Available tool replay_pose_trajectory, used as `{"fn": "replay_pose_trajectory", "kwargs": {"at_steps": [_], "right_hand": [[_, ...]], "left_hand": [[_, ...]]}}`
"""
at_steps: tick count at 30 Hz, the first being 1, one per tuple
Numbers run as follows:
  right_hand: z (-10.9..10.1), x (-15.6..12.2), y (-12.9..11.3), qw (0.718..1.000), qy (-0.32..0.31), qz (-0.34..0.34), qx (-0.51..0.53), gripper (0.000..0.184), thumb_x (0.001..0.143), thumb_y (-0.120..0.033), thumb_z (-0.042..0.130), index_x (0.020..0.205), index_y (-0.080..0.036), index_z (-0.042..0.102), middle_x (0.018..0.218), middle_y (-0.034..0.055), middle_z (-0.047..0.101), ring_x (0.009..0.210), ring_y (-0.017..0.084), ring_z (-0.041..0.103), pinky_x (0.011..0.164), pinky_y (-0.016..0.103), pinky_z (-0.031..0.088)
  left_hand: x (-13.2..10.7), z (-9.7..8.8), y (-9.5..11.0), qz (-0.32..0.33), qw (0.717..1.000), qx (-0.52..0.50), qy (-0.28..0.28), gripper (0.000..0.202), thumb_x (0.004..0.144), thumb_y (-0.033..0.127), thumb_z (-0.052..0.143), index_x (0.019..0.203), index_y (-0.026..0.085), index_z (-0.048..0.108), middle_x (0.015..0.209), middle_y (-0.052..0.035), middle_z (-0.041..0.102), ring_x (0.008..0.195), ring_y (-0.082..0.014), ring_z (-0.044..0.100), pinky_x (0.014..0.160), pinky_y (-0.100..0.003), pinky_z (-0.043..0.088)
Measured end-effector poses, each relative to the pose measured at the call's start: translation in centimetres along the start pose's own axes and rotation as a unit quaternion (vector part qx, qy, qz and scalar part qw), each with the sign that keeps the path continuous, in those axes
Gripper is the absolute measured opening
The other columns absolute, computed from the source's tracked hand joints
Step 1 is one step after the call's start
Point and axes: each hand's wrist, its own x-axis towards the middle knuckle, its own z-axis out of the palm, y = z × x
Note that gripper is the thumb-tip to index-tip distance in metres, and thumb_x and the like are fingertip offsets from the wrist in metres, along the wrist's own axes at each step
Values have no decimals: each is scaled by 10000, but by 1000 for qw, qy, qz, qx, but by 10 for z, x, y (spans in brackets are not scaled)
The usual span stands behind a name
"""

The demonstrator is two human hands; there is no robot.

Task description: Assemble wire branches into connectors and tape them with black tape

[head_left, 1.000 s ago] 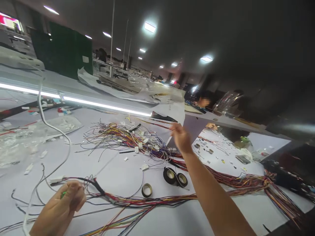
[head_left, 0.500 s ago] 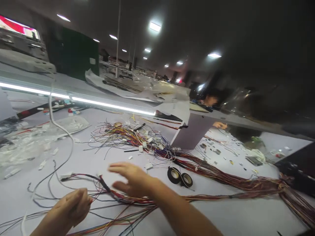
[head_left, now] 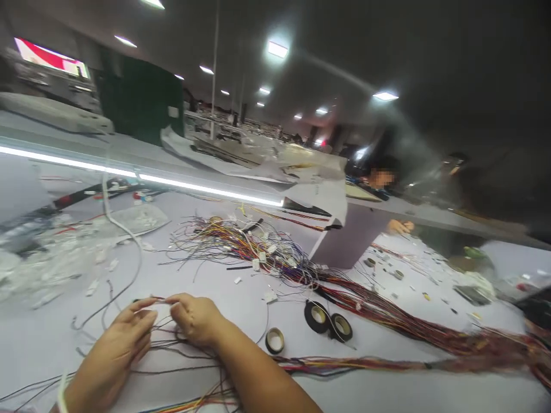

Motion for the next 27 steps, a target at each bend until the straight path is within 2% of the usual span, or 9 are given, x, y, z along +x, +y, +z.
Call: {"fn": "replay_pose_trajectory", "kwargs": {"at_steps": [3,5,8,10,13,16,21,25,27], "right_hand": [[11,-3,9,996,60,-39,60,536,974,-544,238,1190,-256,635,792,24,651,758,179,622,712,259,472],[17,-3,16,987,85,-29,132,625,965,-598,181,1154,-233,653,662,9,566,631,157,563,607,241,439],[19,0,24,962,104,27,249,716,946,-645,149,1088,-180,674,549,-28,427,500,126,445,500,222,362],[16,1,27,950,125,47,282,633,938,-637,275,1018,-171,696,572,-24,463,519,119,451,521,222,374],[11,-1,26,948,160,27,275,453,913,-550,461,929,-179,721,712,19,609,642,139,546,641,245,442],[8,-5,20,958,162,-2,238,348,918,-444,494,946,-187,728,775,42,665,700,160,593,688,264,468],[8,-10,13,970,151,-15,191,210,874,-318,557,910,-183,714,885,60,701,848,182,630,787,274,472],[10,-12,14,971,144,22,190,177,842,-305,591,899,-178,701,839,47,689,762,168,616,712,260,470],[11,-13,14,973,140,15,181,159,831,-295,605,890,-182,701,811,37,669,726,159,597,680,253,461]], "left_hand": [[1,-6,-3,-4,999,-36,-37,475,612,295,851,1042,228,661,925,-6,642,667,-111,600,596,-213,538],[2,-11,-3,0,997,-60,-38,430,610,265,856,996,195,680,1056,-38,646,814,-150,641,745,-241,552],[2,-18,-1,35,993,-113,-23,427,621,294,851,999,190,680,954,-22,666,701,-110,611,706,-224,542],[3,-20,0,53,990,-131,-19,382,666,352,817,984,199,671,759,20,636,542,-69,512,573,-200,501],[7,-19,-9,53,997,-41,-29,323,755,433,725,942,177,661,555,60,506,456,-68,404,443,-184,377],[11,-15,-25,44,995,77,-54,398,777,505,666,974,160,643,531,66,473,445,-84,397,423,-201,331],[7,-9,-27,36,996,32,-77,356,798,462,653,1016,184,610,681,37,568,519,-87,467,543,-226,419],[0,-9,-17,12,996,-26,-81,273,798,387,678,978,184,650,760,-1,604,708,-133,577,744,-280,474],[-1,-10,-16,17,997,-10,-69,264,788,385,689,949,176,676,799,-22,622,780,-160,594,814,-311,468]]}}
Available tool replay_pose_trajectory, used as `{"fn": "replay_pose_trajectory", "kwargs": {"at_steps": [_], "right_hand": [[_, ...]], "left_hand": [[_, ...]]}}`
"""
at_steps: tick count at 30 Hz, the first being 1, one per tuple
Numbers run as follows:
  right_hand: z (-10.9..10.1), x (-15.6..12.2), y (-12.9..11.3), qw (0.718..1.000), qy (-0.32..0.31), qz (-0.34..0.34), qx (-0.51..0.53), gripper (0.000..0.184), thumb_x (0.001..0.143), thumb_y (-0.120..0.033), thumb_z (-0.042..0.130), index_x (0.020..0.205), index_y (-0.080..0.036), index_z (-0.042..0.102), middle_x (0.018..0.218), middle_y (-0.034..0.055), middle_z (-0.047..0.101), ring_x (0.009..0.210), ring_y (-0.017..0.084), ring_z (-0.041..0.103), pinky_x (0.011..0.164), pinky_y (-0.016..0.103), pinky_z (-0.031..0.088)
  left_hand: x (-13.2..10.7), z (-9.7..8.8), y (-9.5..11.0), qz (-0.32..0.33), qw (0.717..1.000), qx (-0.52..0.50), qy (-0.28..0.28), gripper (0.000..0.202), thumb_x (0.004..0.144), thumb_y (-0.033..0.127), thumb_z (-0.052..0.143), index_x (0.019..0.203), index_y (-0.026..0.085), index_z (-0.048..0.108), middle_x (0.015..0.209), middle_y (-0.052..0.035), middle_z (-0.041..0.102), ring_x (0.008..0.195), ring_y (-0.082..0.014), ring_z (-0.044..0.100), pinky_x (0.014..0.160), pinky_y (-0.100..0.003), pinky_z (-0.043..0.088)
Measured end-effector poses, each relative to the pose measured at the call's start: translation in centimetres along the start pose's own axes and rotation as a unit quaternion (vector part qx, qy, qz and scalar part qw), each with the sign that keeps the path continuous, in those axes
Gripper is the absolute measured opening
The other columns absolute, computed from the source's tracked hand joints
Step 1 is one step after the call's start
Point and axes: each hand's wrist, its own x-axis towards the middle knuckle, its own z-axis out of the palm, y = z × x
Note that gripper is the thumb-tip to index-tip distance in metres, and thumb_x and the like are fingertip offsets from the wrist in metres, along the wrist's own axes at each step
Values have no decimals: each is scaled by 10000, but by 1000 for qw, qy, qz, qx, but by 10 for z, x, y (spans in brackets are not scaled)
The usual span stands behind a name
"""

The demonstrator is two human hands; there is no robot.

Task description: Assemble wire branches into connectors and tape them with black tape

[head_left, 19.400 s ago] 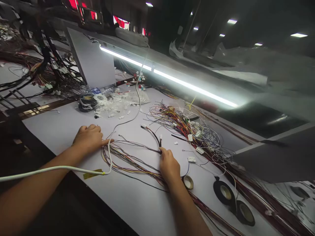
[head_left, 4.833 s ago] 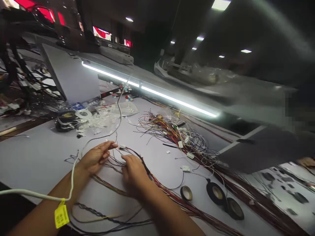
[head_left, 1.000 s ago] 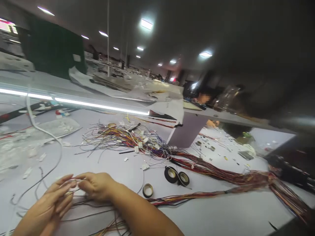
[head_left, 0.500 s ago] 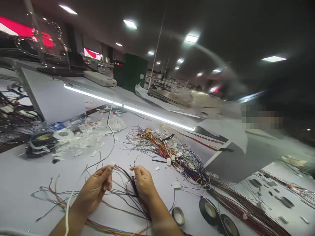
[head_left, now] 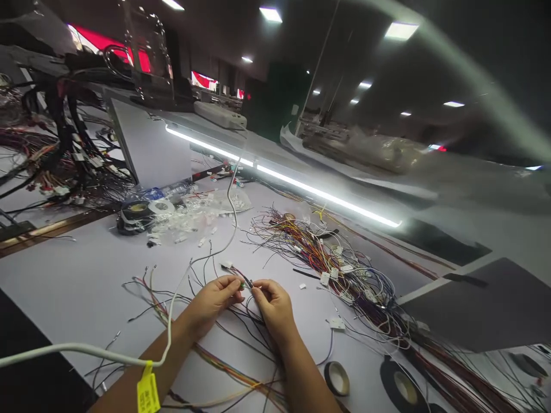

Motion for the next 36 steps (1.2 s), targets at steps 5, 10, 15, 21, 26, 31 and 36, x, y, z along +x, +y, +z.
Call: {"fn": "replay_pose_trajectory", "kwargs": {"at_steps": [5,10,15,21,26,31,36], "right_hand": [[0,-2,-2,999,-12,-44,-26,125,829,-257,606,875,-196,705,721,6,579,654,137,533,619,241,426],[3,-3,1,998,-27,-56,-24,125,836,-274,613,860,-193,705,699,2,560,635,132,518,597,240,412],[4,-4,3,996,-34,-76,-43,167,863,-284,583,913,-188,711,710,13,582,648,137,534,616,248,419],[4,-4,1,986,-53,-120,-103,200,895,-273,527,904,-192,709,702,20,587,667,145,545,627,252,419],[4,-5,1,988,-39,-109,-101,179,873,-283,568,959,-191,696,709,16,589,656,144,536,629,257,421],[4,-7,-3,996,-20,-82,-41,126,857,-270,591,852,-196,694,697,2,576,649,134,526,623,247,415],[3,-4,-4,999,32,-23,-8,129,833,-244,562,732,-187,620,688,-7,564,646,131,516,615,236,416]], "left_hand": [[0,1,-2,23,993,114,-3,286,777,380,695,991,190,700,924,-51,663,822,-192,602,821,-323,453],[1,3,1,25,994,105,-16,231,776,391,687,837,169,702,795,-29,631,759,-175,578,761,-286,449],[1,2,0,46,994,96,-10,249,830,413,618,806,169,661,732,-6,572,734,-161,550,756,-285,439],[-2,3,1,105,973,205,-14,224,836,396,608,826,181,671,821,-33,605,788,-184,547,748,-284,437],[-1,4,4,97,975,197,-7,210,828,376,606,774,180,660,784,-24,588,770,-183,542,743,-284,441],[1,7,-1,42,992,120,0,238,805,398,636,749,167,650,701,2,570,699,-155,541,707,-273,434],[3,8,-6,-15,999,-42,-11,229,793,349,695,906,150,696,775,-21,617,705,-125,560,731,-259,467]]}}
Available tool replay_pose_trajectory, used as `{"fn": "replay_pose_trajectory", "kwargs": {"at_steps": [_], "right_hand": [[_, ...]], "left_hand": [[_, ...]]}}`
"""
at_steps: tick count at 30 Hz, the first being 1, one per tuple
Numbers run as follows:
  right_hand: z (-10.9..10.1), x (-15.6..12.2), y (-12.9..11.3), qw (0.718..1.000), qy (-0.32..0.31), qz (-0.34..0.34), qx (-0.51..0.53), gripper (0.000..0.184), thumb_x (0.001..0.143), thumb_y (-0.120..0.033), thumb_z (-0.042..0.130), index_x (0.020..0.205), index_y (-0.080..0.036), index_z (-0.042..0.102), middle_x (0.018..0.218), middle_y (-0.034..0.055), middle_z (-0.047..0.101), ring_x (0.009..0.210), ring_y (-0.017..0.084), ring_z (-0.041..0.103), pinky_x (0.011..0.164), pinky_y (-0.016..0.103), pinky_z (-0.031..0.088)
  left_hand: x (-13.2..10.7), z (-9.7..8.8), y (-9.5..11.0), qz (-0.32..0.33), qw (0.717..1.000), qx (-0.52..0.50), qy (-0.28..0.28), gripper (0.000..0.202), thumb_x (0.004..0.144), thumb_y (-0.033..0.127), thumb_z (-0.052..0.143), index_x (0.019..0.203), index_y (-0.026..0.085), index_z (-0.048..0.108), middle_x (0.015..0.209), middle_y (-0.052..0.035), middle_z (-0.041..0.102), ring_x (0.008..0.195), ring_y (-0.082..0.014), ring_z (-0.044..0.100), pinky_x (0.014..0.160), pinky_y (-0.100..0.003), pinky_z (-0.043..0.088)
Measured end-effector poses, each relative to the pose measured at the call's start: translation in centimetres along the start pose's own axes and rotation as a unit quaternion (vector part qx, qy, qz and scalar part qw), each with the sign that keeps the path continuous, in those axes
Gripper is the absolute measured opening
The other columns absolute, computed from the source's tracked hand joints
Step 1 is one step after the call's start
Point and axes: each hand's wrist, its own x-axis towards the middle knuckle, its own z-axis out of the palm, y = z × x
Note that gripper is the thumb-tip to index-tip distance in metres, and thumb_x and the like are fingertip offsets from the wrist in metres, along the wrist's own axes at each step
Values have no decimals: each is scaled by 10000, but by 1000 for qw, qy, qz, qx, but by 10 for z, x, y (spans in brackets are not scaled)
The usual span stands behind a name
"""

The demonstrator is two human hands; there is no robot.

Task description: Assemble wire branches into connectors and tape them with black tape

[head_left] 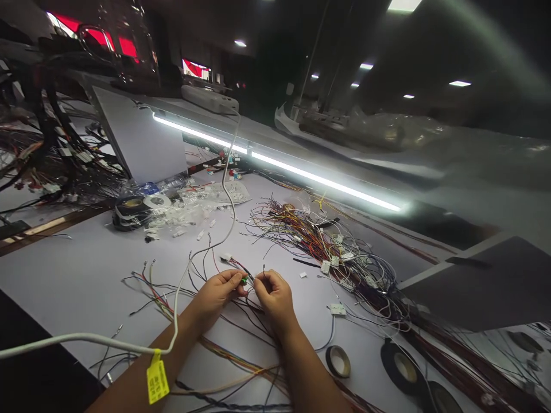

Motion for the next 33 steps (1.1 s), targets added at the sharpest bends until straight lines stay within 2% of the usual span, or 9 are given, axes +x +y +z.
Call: {"fn": "replay_pose_trajectory", "kwargs": {"at_steps": [6,12,15,18,20,23,27,33], "right_hand": [[2,0,1,999,-27,-17,-9,126,798,-211,548,680,-192,587,661,-20,515,609,118,474,576,228,383],[2,-3,3,998,-30,-48,-38,100,794,-181,541,710,-198,594,667,-25,515,612,113,475,576,225,377],[0,-3,3,993,-42,-72,-85,93,791,-163,539,723,-199,590,671,-23,519,611,115,474,582,228,370],[-1,-3,5,983,-45,-109,-141,86,790,-154,543,737,-199,594,681,-10,538,618,125,476,597,240,366],[0,-3,5,980,-43,-122,-148,93,821,-172,536,766,-196,606,702,3,562,639,132,496,616,245,375],[0,-4,4,987,-41,-102,-114,116,867,-212,523,801,-196,617,722,11,586,653,135,519,626,245,392],[2,-5,3,995,-36,-61,-74,99,851,-211,535,779,-196,601,702,1,582,617,128,514,602,237,399],[7,-6,9,994,-44,-41,-89,80,824,-220,556,766,-192,604,676,-7,591,598,123,513,580,228,382]], "left_hand": [[-2,-1,4,-52,994,-96,1,231,753,174,743,972,160,672,776,-10,625,675,-102,595,735,-242,506],[-2,-2,3,-69,994,-83,-27,209,782,204,719,974,132,682,713,-13,616,651,-106,580,723,-243,498],[-1,-2,0,-42,998,-37,-19,234,779,261,719,983,151,686,715,-9,630,660,-120,580,735,-263,482],[1,-3,-2,9,996,85,15,280,755,325,729,987,173,694,770,-18,667,712,-154,597,750,-282,462],[1,-3,-2,29,990,132,29,298,745,348,733,990,180,696,815,-22,680,748,-166,603,760,-285,456],[1,-2,-3,19,997,73,22,288,760,355,725,986,181,684,769,-4,662,721,-141,589,763,-274,455],[-1,0,-4,-9,999,-31,14,265,756,311,743,968,169,674,722,11,638,675,-108,575,754,-254,462],[-1,2,-10,-24,997,-66,-3,258,747,285,756,943,141,670,705,-8,651,653,-99,571,720,-240,468]]}}
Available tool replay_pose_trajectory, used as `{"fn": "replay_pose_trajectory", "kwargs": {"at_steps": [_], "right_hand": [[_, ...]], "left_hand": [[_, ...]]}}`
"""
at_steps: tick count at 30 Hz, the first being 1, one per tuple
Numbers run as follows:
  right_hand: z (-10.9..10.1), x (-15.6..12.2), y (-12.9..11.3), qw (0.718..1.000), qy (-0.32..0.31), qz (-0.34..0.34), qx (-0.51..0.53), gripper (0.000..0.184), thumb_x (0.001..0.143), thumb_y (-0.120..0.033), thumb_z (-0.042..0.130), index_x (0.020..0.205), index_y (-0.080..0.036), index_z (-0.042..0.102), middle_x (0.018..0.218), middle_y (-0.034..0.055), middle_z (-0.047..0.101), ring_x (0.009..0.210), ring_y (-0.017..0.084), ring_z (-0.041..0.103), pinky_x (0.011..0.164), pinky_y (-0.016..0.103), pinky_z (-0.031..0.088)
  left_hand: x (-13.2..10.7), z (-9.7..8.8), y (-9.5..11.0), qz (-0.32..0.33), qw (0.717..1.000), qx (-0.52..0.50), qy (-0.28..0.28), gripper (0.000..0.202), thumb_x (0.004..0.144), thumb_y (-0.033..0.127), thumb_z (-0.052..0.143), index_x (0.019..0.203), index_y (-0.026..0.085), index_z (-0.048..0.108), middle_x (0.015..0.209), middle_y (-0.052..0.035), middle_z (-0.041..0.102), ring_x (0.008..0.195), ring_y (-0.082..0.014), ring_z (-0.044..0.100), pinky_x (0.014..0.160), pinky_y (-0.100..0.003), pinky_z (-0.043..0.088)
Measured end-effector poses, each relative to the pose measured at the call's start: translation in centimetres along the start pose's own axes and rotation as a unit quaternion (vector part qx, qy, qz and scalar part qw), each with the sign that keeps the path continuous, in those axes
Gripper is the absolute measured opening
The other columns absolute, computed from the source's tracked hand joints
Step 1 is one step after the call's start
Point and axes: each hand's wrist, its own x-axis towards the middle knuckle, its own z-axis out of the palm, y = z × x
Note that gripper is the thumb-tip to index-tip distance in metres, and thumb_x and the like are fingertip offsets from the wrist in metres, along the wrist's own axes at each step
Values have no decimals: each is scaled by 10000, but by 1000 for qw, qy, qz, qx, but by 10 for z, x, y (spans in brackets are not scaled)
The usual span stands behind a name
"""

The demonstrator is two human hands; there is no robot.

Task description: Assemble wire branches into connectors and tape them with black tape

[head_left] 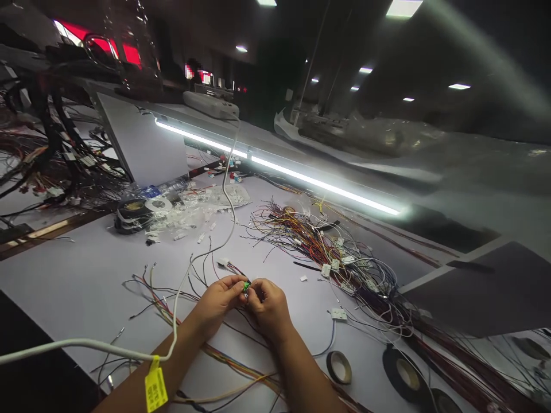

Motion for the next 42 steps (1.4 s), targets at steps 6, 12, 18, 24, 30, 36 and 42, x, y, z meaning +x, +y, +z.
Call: {"fn": "replay_pose_trajectory", "kwargs": {"at_steps": [6,12,18,24,30,36,42], "right_hand": [[3,1,1,1000,-10,-2,-18,107,841,-226,540,758,-194,599,683,-7,613,606,125,528,585,222,378],[1,0,2,1000,-19,-6,-14,101,868,-233,540,807,-201,613,747,3,653,666,135,575,631,221,409],[0,1,3,999,-36,-20,-6,120,893,-219,533,826,-205,632,773,13,678,701,144,608,664,232,434],[-6,0,0,995,-81,-16,47,161,962,-289,441,999,-223,583,892,19,666,739,134,631,667,231,465],[1,1,5,988,-33,-93,-120,183,963,-209,394,989,-204,575,930,56,634,855,189,579,762,304,460],[5,3,11,962,-63,-126,-234,171,872,-108,533,1017,-178,591,1072,76,613,975,210,518,865,328,435],[2,3,14,954,-77,-131,-259,140,891,-167,545,1023,-186,588,1037,58,609,948,199,513,855,319,423]], "left_hand": [[0,2,-2,-1,1000,27,14,278,736,305,758,933,130,668,646,6,625,640,-105,572,717,-253,478],[1,0,0,18,998,51,25,277,719,323,760,907,141,669,651,12,624,626,-99,566,704,-245,476],[4,-4,-1,44,988,133,67,282,737,345,722,927,145,663,623,14,619,631,-135,590,709,-280,480],[6,-12,5,121,946,285,98,216,791,336,620,931,186,688,836,-32,671,721,-176,613,744,-324,495],[-4,-11,13,279,784,555,1,298,922,274,444,1145,209,631,1033,-68,658,1005,-202,595,907,-323,446],[-4,-10,15,309,714,621,-91,327,950,275,425,1238,247,578,1057,-42,662,998,-166,610,891,-263,464],[-1,-10,12,320,695,637,-94,332,933,301,457,1243,257,569,1070,-18,688,989,-153,643,862,-220,486]]}}
